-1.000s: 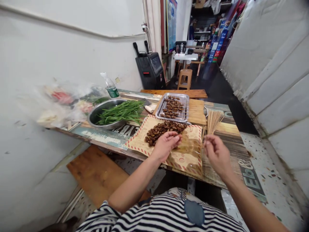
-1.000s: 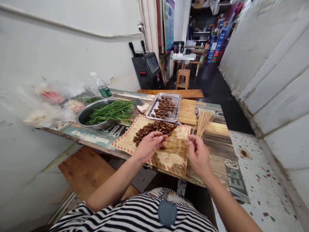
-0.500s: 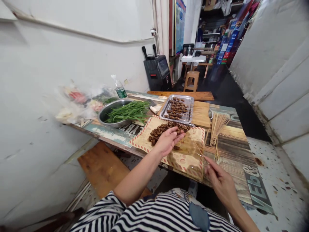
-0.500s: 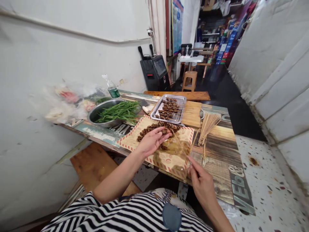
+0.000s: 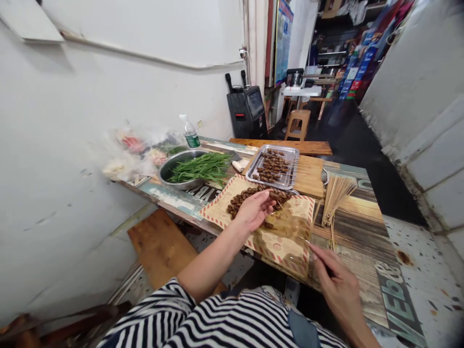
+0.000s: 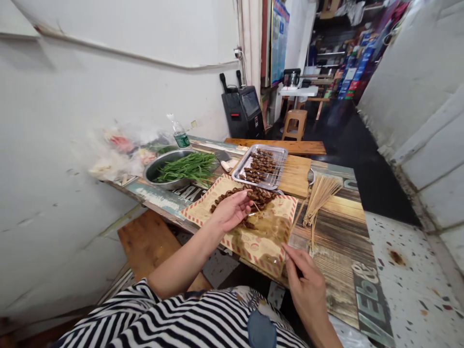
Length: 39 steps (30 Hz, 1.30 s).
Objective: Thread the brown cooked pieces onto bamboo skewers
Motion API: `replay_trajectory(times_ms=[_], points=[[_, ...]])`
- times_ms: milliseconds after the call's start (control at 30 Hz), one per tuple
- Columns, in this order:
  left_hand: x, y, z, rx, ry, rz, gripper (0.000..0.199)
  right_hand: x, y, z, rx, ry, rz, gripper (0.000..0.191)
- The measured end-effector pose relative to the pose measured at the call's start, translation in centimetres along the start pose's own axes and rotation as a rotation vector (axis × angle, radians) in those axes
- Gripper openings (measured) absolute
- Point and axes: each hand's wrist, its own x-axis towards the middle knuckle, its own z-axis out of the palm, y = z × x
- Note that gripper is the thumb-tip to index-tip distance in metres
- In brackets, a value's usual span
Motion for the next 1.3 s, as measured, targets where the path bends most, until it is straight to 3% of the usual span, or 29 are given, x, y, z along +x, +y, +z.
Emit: replay_trajectory(times_ms=[167, 400, 633, 833, 967, 1133, 1300], points=[[-0.1, -0.2, -0.1, -0.054, 0.005, -0.088, 0.008, 0.5, -0.1, 0.4, 0.019, -0.050, 0.017, 0.026], [0.2, -0.4, -0.7, -0.184, 0.018, -0.272, 0.013, 0.6, -0.2, 0.6, -0.030, -0.061, 0.042, 0.029], [0.0, -0.2, -0.6, -0.274, -0.107, -0.272, 0.017, 0.3, 0.6, 1.1, -0.087, -0.047, 0.015, 0.029], [0.0, -0.4, -0.7, -0.318, -0.030, -0.224, 0.010, 0.3, 0.8, 1.3, -0.072, 0.010, 0.030, 0.030], [0.0, -0.6, -0.8, -0.309, -0.047, -0.195, 0.011, 0.4, 0.1, 1.2, 0.027, -0.035, 0.047, 0.028], [-0.4, -0.5, -0.7, -0.210, -0.046, -0.226, 0.009, 0.5, -0.3, 1.0, -0.035, 0.000, 0.002, 0.027], [-1.0, -0.1, -0.6, -0.169, -0.066, -0.130, 0.007, 0.5, -1.3, 0.3, -0.072, -0.064, -0.104, 0.027]])
